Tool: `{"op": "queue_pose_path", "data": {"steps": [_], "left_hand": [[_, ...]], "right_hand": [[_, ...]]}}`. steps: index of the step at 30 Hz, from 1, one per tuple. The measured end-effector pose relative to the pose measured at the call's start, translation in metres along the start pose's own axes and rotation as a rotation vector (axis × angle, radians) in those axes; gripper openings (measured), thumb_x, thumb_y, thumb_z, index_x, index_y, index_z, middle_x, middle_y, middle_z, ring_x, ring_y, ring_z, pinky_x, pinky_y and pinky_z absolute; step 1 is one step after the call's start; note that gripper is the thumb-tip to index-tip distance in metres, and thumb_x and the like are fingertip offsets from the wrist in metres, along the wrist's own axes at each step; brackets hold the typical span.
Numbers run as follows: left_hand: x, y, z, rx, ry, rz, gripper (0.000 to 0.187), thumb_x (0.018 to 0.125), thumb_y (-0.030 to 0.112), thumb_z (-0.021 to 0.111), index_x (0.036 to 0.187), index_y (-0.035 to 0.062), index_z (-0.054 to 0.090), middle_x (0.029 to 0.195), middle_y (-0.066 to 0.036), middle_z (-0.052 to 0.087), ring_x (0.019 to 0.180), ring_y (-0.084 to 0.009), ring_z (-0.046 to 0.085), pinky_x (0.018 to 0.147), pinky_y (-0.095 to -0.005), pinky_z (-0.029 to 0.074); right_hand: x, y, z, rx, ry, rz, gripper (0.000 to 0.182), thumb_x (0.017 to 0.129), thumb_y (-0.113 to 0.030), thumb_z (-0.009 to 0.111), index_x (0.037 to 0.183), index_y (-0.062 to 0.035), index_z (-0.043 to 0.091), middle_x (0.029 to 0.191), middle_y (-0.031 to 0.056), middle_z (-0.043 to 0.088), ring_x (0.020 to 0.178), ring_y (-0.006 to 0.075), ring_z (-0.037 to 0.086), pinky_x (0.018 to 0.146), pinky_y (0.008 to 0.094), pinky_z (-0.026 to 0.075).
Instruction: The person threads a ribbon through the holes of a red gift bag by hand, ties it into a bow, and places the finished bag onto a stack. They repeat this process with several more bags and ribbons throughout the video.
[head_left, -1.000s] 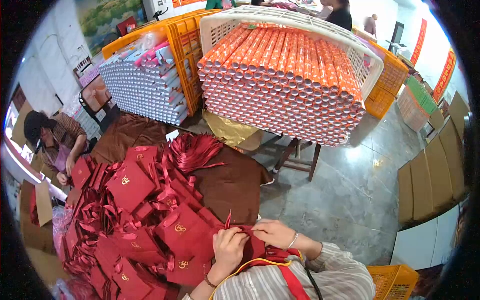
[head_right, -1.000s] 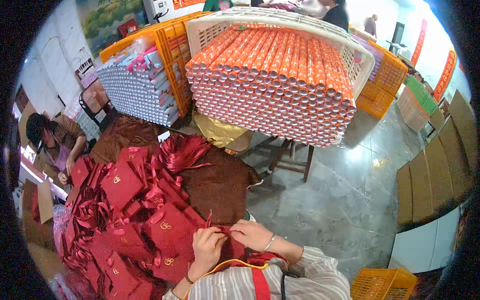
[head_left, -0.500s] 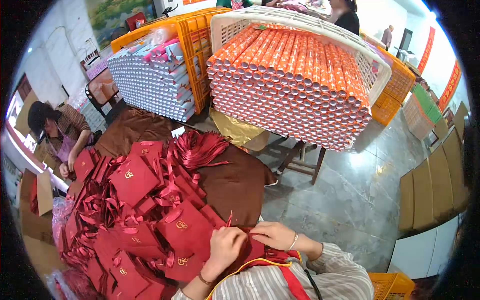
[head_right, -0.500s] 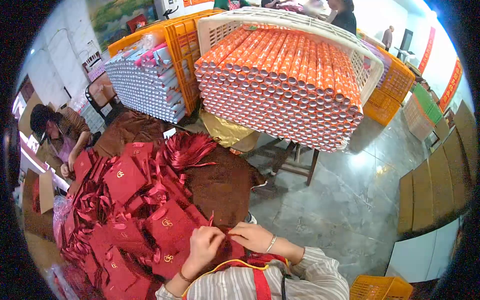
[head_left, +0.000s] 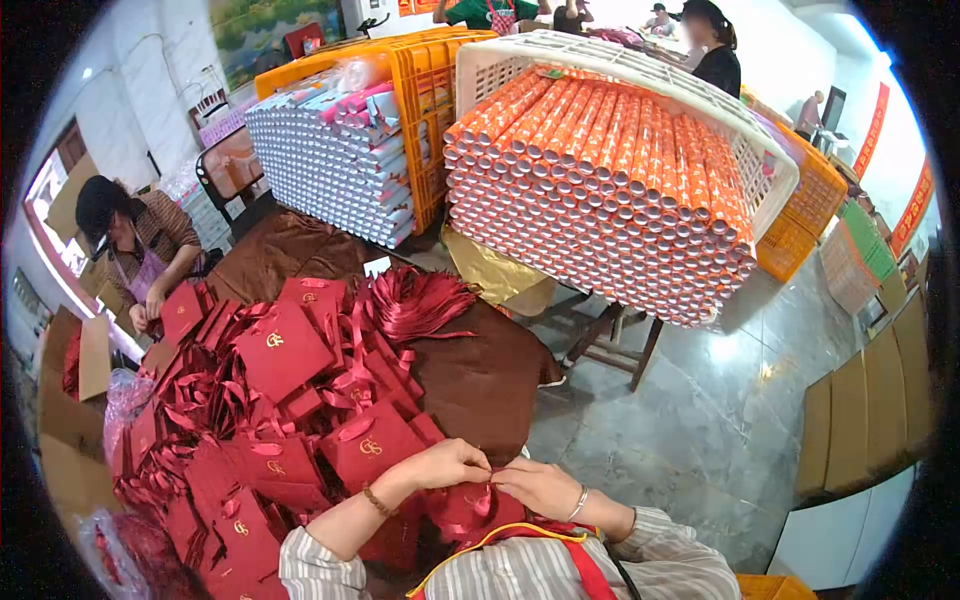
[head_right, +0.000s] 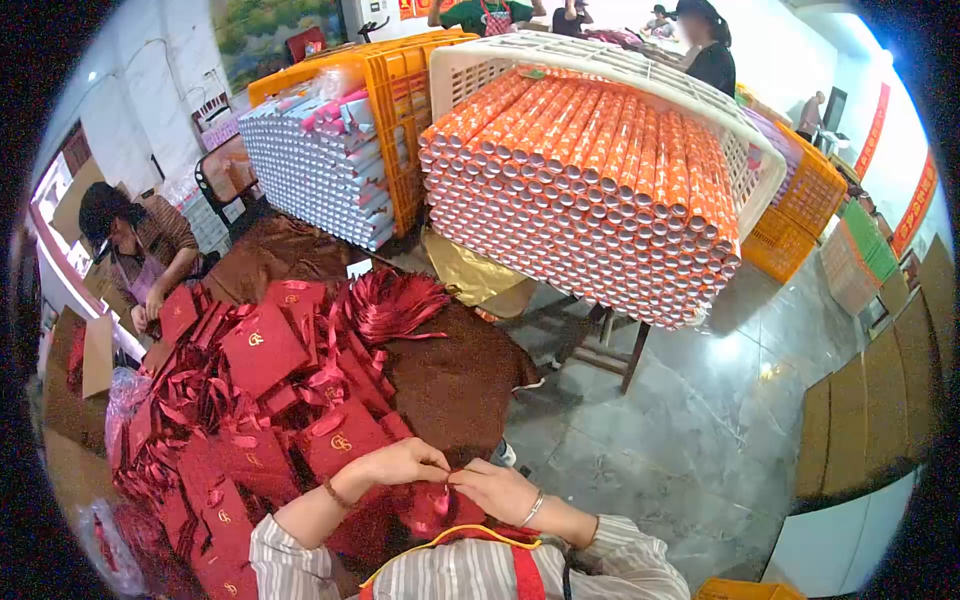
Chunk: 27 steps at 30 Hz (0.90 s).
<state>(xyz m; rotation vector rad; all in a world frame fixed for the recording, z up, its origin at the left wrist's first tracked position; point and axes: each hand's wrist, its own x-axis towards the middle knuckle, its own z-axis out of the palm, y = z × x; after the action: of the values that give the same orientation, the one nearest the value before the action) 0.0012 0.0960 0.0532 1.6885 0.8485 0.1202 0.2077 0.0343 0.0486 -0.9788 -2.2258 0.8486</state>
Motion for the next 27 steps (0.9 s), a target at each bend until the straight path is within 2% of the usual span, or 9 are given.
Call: {"op": "queue_pose_path", "data": {"steps": [4, 11, 12, 15, 18, 19, 24, 25, 27], "left_hand": [[-0.002, -0.005, 0.002, 0.009, -0.018, -0.103, 0.020, 0.076, 0.021, 0.058, 0.084, 0.0027, 0.065, 0.071, -0.009, 0.063, 0.066, -0.0165, 0.058, 0.061, -0.0294, 0.045], [0.003, 0.006, 0.013, 0.094, 0.331, 0.121, 0.017, 0.075, 0.019, 0.055, 0.074, 0.0032, 0.062, 0.074, -0.014, 0.062, 0.071, -0.0260, 0.061, 0.064, -0.0338, 0.047], [0.007, 0.000, 0.014, 0.116, 0.337, 0.140, 0.013, 0.077, 0.014, 0.056, 0.076, 0.0011, 0.060, 0.072, -0.012, 0.061, 0.067, -0.0173, 0.058, 0.063, -0.0307, 0.046], [0.007, 0.008, 0.017, 0.163, 0.435, 0.173, 0.018, 0.076, 0.018, 0.053, 0.072, 0.0009, 0.058, 0.071, -0.016, 0.060, 0.066, -0.0245, 0.059, 0.061, -0.0350, 0.046], [0.005, 0.004, 0.023, 0.184, 0.376, 0.036, 0.017, 0.075, 0.017, 0.054, 0.076, 0.0006, 0.060, 0.074, -0.018, 0.061, 0.069, -0.0294, 0.060, 0.062, -0.0365, 0.046], [0.003, 0.003, 0.020, 0.163, 0.342, -0.006, 0.017, 0.075, 0.016, 0.055, 0.078, 0.0005, 0.061, 0.076, -0.019, 0.061, 0.070, -0.0302, 0.061, 0.063, -0.0366, 0.046], [0.005, -0.019, 0.022, 0.017, 0.318, -0.050, 0.019, 0.076, 0.017, 0.055, 0.078, -0.0009, 0.061, 0.072, -0.016, 0.062, 0.069, -0.0245, 0.061, 0.062, -0.0344, 0.046], [0.006, -0.010, 0.015, 0.108, 0.408, -0.072, 0.017, 0.077, 0.016, 0.056, 0.078, -0.0008, 0.060, 0.069, -0.014, 0.061, 0.066, -0.0218, 0.060, 0.061, -0.0334, 0.046], [0.006, -0.002, 0.006, 0.034, 0.438, -0.072, 0.016, 0.077, 0.015, 0.057, 0.079, -0.0010, 0.060, 0.069, -0.013, 0.061, 0.065, -0.0208, 0.060, 0.060, -0.0327, 0.045]], "right_hand": [[0.002, 0.002, 0.003, 0.020, -0.019, -0.009, 0.017, 0.083, -0.014, 0.054, 0.098, -0.0073, 0.059, 0.086, 0.0094, 0.057, 0.076, 0.0268, 0.058, 0.066, 0.0338, 0.049], [0.006, 0.016, -0.005, 0.034, -0.095, 0.015, 0.019, 0.084, -0.018, 0.054, 0.099, -0.0063, 0.057, 0.091, 0.0125, 0.058, 0.084, 0.0308, 0.057, 0.074, 0.0376, 0.048], [0.010, 0.008, -0.013, -0.002, -0.107, 0.031, 0.018, 0.082, -0.016, 0.057, 0.096, -0.0040, 0.059, 0.089, 0.0148, 0.060, 0.081, 0.0312, 0.058, 0.070, 0.0368, 0.048], [0.010, 0.007, -0.009, 0.111, -0.069, 0.106, 0.021, 0.080, -0.013, 0.058, 0.099, -0.0047, 0.056, 0.090, 0.0163, 0.058, 0.080, 0.0331, 0.057, 0.070, 0.0352, 0.047], [-0.001, 0.006, 0.006, 0.210, -0.120, 0.343, 0.031, 0.078, -0.010, 0.062, 0.106, -0.0043, 0.049, 0.095, 0.0131, 0.060, 0.078, 0.0241, 0.060, 0.065, 0.0327, 0.046], [-0.004, 0.015, 0.015, 0.238, -0.043, 0.230, 0.033, 0.078, -0.009, 0.062, 0.108, -0.0041, 0.048, 0.095, 0.0128, 0.059, 0.080, 0.0218, 0.060, 0.067, 0.0314, 0.046], [-0.004, 0.024, 0.023, 0.348, -0.114, 0.158, 0.033, 0.079, -0.007, 0.061, 0.109, -0.0050, 0.047, 0.099, 0.0107, 0.058, 0.086, 0.0209, 0.059, 0.073, 0.0305, 0.045], [-0.003, 0.023, 0.022, 0.355, -0.124, 0.168, 0.033, 0.079, -0.007, 0.061, 0.109, -0.0050, 0.047, 0.099, 0.0107, 0.058, 0.086, 0.0209, 0.059, 0.073, 0.0305, 0.045], [0.003, 0.019, 0.015, 0.419, -0.321, 0.180, 0.032, 0.080, -0.007, 0.060, 0.109, -0.0048, 0.048, 0.102, 0.0097, 0.057, 0.087, 0.0213, 0.058, 0.074, 0.0304, 0.045]]}}
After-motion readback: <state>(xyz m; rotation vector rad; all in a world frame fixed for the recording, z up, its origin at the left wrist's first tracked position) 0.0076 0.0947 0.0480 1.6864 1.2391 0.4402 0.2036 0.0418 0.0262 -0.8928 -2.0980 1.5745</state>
